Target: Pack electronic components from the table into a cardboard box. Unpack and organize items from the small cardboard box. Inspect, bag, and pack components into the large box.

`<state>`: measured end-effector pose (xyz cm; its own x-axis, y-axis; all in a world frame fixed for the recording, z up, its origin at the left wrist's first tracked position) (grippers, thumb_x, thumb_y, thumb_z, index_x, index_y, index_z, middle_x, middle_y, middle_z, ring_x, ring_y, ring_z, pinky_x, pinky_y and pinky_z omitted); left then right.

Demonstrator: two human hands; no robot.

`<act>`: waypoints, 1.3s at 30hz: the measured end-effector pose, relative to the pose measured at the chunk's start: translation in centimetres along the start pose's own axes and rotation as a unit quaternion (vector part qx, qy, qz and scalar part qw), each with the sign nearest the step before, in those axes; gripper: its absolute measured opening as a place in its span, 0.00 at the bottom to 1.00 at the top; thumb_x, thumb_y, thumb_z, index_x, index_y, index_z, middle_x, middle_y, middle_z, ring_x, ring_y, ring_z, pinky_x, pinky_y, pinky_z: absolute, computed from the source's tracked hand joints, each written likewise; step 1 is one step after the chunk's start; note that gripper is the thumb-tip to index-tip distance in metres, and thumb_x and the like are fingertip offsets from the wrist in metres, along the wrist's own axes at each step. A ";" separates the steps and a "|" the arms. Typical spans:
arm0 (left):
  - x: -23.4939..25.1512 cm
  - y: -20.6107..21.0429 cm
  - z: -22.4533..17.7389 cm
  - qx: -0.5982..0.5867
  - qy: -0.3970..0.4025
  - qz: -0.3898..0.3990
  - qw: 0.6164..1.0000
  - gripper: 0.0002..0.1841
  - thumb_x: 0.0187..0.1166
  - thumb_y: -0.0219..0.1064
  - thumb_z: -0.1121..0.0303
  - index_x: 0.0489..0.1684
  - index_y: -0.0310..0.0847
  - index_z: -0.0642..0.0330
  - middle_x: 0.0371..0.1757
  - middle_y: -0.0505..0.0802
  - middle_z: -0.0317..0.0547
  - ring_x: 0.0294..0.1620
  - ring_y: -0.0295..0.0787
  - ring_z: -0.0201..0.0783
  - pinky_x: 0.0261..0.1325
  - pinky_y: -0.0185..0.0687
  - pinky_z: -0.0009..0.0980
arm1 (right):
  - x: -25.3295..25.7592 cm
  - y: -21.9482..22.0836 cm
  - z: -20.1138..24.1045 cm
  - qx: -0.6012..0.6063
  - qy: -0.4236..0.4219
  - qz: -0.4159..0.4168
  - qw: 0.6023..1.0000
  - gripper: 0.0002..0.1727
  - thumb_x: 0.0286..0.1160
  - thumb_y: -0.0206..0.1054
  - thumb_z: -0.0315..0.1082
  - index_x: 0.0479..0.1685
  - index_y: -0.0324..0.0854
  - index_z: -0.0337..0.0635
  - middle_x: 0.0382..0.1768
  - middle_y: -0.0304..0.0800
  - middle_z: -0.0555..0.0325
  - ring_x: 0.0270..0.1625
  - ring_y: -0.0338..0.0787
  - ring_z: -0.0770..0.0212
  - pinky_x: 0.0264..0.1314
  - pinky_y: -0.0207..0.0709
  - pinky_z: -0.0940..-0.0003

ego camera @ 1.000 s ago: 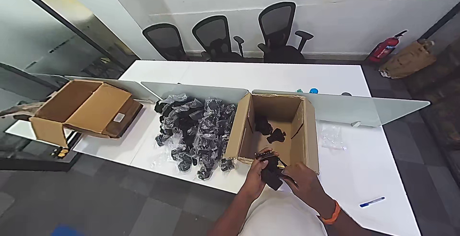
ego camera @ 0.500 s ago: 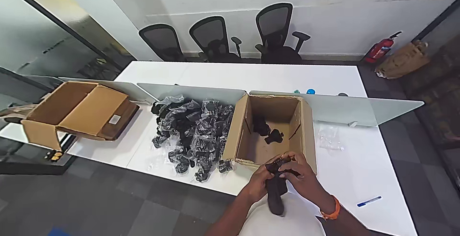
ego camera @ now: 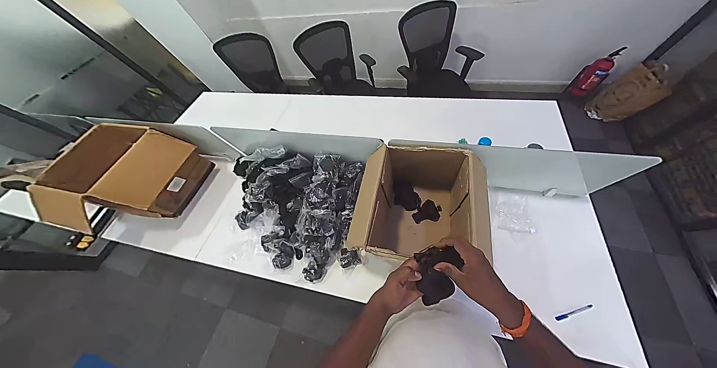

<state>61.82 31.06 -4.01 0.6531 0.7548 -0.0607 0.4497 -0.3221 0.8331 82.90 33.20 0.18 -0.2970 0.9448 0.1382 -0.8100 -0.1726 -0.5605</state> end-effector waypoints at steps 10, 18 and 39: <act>1.0 0.7 -0.9 0.161 0.043 0.048 0.985 0.44 0.78 0.67 0.41 0.88 0.61 0.62 0.74 0.85 0.51 0.70 0.85 0.42 0.73 0.80 0.44 | -0.2 0.0 -1.1 0.183 0.124 -0.079 0.972 0.19 0.62 0.82 0.37 0.50 0.82 0.43 0.31 0.88 0.61 0.28 0.86 0.68 0.29 0.83 0.72; 0.9 0.4 -1.0 0.331 0.101 0.020 0.938 0.44 0.67 0.66 0.90 0.89 0.49 0.75 0.81 0.77 0.63 0.72 0.85 0.53 0.73 0.85 0.50 | -1.3 2.1 -2.8 0.256 0.189 -0.117 0.941 0.16 0.66 0.76 0.31 0.50 0.78 0.38 0.22 0.82 0.59 0.19 0.80 0.64 0.20 0.76 0.70; -0.5 -0.3 0.5 0.689 0.199 -0.255 0.649 0.24 0.64 0.68 0.80 0.64 0.89 0.61 0.57 0.96 0.49 0.57 0.95 0.40 0.63 0.91 0.42 | -2.0 3.8 -1.2 0.090 0.075 -0.005 0.993 0.19 0.85 0.59 0.47 0.59 0.84 0.43 0.53 0.88 0.58 0.54 0.88 0.67 0.57 0.85 0.69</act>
Point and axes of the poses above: each hand's wrist, its own x-axis towards the middle knuckle, its own y-axis out of the palm, z = x × y, the point moved 1 cm from there along x, towards the middle knuckle
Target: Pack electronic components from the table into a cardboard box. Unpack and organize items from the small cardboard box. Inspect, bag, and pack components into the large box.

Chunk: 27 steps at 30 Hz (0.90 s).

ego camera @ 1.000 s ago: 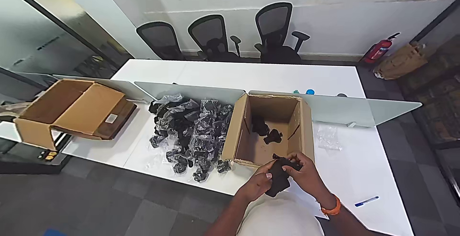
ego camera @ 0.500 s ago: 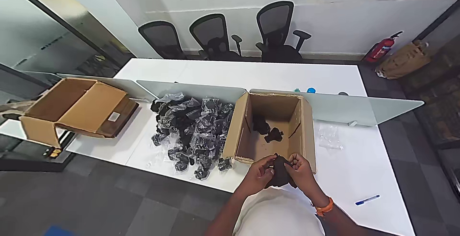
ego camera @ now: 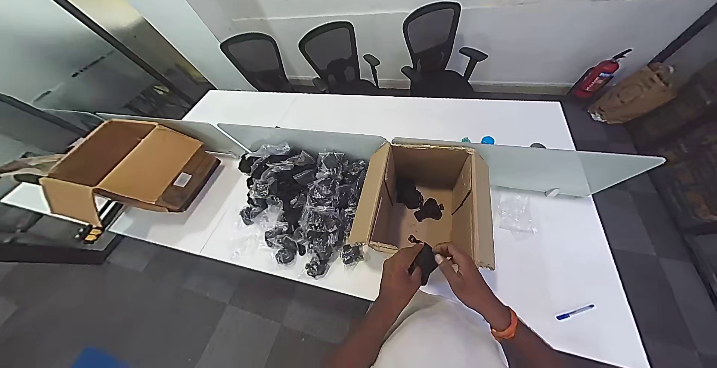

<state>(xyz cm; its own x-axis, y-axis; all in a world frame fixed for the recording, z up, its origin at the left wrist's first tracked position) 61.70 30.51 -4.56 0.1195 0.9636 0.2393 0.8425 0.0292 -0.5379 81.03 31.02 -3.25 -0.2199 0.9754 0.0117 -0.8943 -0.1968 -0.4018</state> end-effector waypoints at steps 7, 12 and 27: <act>-0.1 -0.2 -0.4 0.032 0.044 0.003 0.999 0.22 0.69 0.70 0.78 0.65 0.88 0.62 0.54 0.96 0.51 0.52 0.96 0.41 0.59 0.92 0.42 | 0.5 1.4 -0.3 0.123 0.062 0.054 0.989 0.15 0.74 0.74 0.47 0.35 0.86 0.43 0.44 0.85 0.56 0.44 0.87 0.63 0.44 0.85 0.69; 0.5 -0.3 0.0 -0.221 -0.074 0.016 0.972 0.17 0.77 0.71 0.74 0.64 0.85 0.67 0.42 0.97 0.45 0.36 0.96 0.35 0.42 0.96 0.35 | 0.5 0.3 0.1 0.180 0.041 0.056 0.981 0.12 0.80 0.69 0.41 0.36 0.86 0.42 0.25 0.88 0.60 0.26 0.85 0.67 0.31 0.80 0.71; 0.7 -0.7 0.4 -0.331 -0.014 0.100 0.938 0.17 0.70 0.68 0.79 0.58 0.87 0.65 0.59 0.88 0.52 0.60 0.87 0.41 0.61 0.88 0.37 | 0.4 -0.8 1.3 0.003 0.096 -0.034 0.995 0.19 0.67 0.78 0.51 0.43 0.80 0.49 0.18 0.77 0.67 0.19 0.76 0.68 0.23 0.74 0.69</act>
Point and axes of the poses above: each hand's wrist, its own x-axis towards the middle knuckle, its own y-axis out of the palm, z = x × y, the point moved 1 cm from there along x, towards the middle knuckle
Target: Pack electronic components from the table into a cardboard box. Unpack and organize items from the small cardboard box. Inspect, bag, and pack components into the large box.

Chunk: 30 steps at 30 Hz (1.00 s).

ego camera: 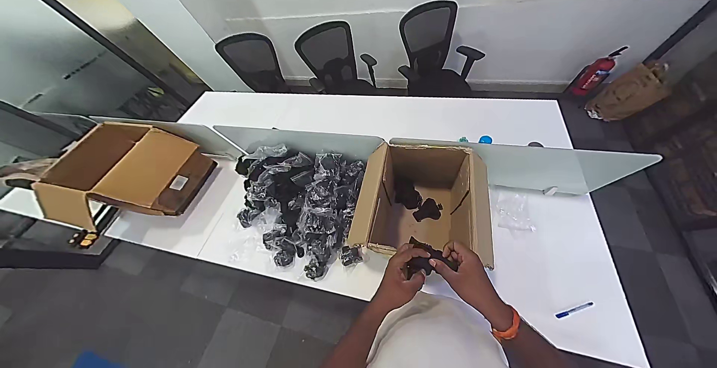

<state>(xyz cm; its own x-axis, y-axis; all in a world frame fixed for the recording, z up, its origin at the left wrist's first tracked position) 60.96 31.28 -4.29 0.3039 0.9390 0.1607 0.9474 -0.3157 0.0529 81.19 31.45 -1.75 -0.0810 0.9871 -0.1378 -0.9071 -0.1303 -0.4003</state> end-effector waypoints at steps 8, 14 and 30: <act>0.4 1.0 1.1 0.142 0.041 -0.159 0.976 0.06 0.67 0.76 0.75 0.39 0.95 0.58 0.46 0.91 0.46 0.49 0.88 0.33 0.53 0.89 0.29 | -1.2 0.5 -0.1 0.046 -0.067 -0.022 0.997 0.16 0.63 0.75 0.32 0.49 0.80 0.43 0.43 0.87 0.59 0.34 0.87 0.69 0.36 0.86 0.72; 0.2 2.5 0.1 0.228 0.078 -0.146 0.960 0.09 0.69 0.75 0.74 0.44 0.96 0.56 0.49 0.92 0.47 0.52 0.89 0.31 0.57 0.88 0.27 | -1.7 2.3 -0.2 -0.036 -0.131 -0.145 0.980 0.10 0.58 0.75 0.33 0.36 0.79 0.46 0.27 0.82 0.67 0.21 0.75 0.77 0.22 0.72 0.82; 0.5 0.6 0.1 0.132 0.076 -0.165 0.974 0.09 0.74 0.72 0.74 0.47 0.94 0.61 0.52 0.93 0.47 0.51 0.91 0.33 0.55 0.91 0.28 | -0.7 0.4 -1.7 0.100 -0.104 -0.131 0.981 0.38 0.62 0.80 0.41 0.74 0.70 0.37 0.68 0.81 0.50 0.64 0.87 0.60 0.58 0.88 0.66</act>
Point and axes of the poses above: each hand's wrist, its own x-axis towards the middle knuckle, its own y-axis out of the palm, z = x × y, the point moved 1 cm from there along x, towards the middle knuckle
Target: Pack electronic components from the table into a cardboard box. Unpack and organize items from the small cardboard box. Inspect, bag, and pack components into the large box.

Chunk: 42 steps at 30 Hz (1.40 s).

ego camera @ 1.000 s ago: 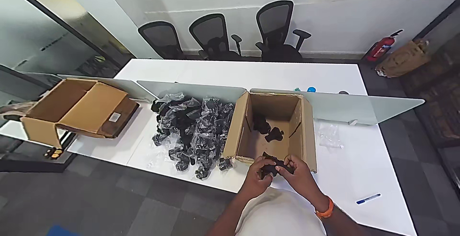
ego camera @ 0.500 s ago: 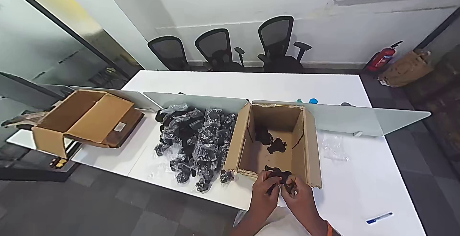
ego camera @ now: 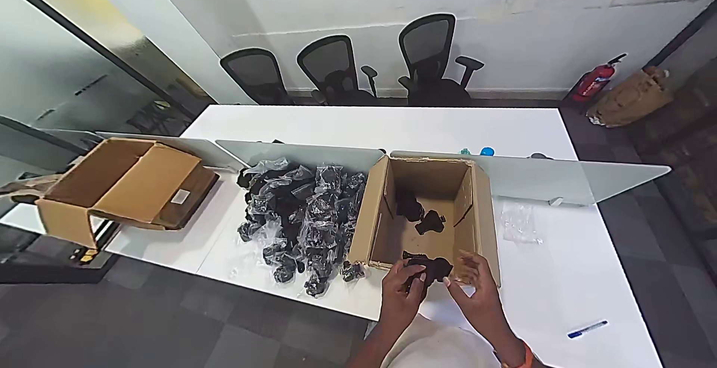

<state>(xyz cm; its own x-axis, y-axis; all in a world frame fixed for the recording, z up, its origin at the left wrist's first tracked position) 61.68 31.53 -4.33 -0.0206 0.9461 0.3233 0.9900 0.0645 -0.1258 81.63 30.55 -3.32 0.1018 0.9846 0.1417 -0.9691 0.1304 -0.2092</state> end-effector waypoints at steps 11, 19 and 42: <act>0.3 0.9 0.2 -0.073 -0.056 0.000 0.996 0.32 0.66 0.75 0.83 0.74 0.70 0.73 0.54 0.94 0.51 0.50 0.96 0.41 0.53 0.96 0.39 | -0.5 0.9 -0.3 0.161 0.025 0.008 0.987 0.09 0.63 0.75 0.24 0.42 0.86 0.40 0.34 0.93 0.56 0.31 0.91 0.63 0.35 0.89 0.68; -0.3 1.9 0.4 -0.125 -0.099 -0.069 0.985 0.29 0.59 0.69 0.90 0.65 0.72 0.69 0.51 0.94 0.52 0.49 0.96 0.42 0.51 0.95 0.39 | -1.1 2.6 -0.4 0.143 0.005 0.076 0.987 0.09 0.72 0.75 0.28 0.48 0.90 0.36 0.50 0.91 0.52 0.48 0.94 0.60 0.51 0.93 0.67; 0.5 0.8 -2.0 -0.222 -0.106 0.031 0.969 0.33 0.67 0.73 0.87 0.75 0.66 0.70 0.56 0.95 0.53 0.53 0.96 0.43 0.56 0.93 0.39 | 0.5 1.3 0.9 -0.048 -0.024 0.000 0.999 0.18 0.58 0.83 0.44 0.38 0.83 0.45 0.32 0.86 0.65 0.28 0.84 0.74 0.29 0.81 0.79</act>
<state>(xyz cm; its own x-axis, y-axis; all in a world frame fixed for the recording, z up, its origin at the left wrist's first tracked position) 62.72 31.41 -2.38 0.0591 0.9907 0.1225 0.9516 -0.0930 0.2930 80.21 31.08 -2.65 0.0884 0.9781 0.1884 -0.9430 0.1431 -0.3006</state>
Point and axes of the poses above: each hand's wrist, its own x-axis towards the middle knuckle, its own y-axis out of the palm, z = x × y, the point moved 1 cm from there along x, towards the middle knuckle
